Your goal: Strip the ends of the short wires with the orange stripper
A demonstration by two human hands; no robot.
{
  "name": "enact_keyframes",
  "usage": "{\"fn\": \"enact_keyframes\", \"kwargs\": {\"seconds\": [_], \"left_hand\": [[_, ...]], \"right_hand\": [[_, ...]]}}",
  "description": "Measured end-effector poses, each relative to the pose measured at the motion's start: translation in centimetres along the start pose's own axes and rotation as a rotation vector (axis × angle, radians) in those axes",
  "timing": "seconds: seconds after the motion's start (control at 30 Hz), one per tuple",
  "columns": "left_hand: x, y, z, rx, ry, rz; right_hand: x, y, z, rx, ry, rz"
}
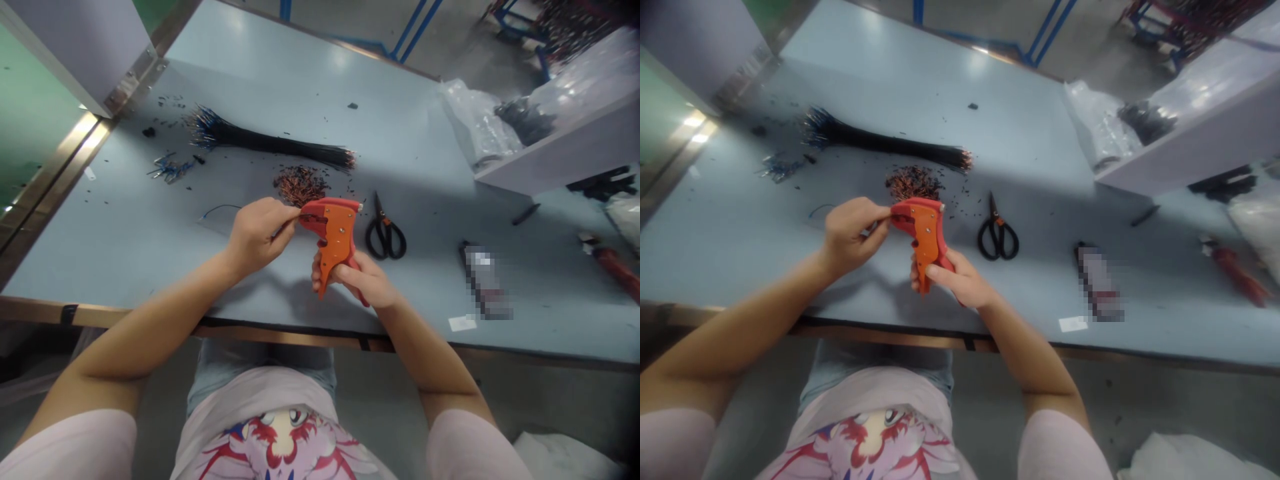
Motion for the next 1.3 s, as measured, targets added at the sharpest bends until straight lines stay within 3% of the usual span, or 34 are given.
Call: {"fn": "enact_keyframes", "kwargs": {"seconds": [0.2, 0.63, 1.3], "left_hand": [[0.05, 0.08, 0.12, 0.04, 0.024, 0.056], [0.27, 0.08, 0.09, -0.005, -0.118, 0.208], [-0.08, 0.08, -0.07, 0.044, 0.022, 0.212]], "right_hand": [[0.15, -0.22, 0.1, -0.001, -0.01, 0.001], [0.21, -0.21, 0.08, -0.028, -0.058, 0.047], [-0.59, -0.31, 0.51, 0.0, -0.011, -0.035]]}}
Point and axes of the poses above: each hand's wrist, its own z-axis towards the middle knuckle, its own y-axis out of the back of the hand, x = y × z, the point moved 4 cm from there along z, towards the middle knuckle, and after that the axes turned 11 degrees about x, right-handed, at the moved point
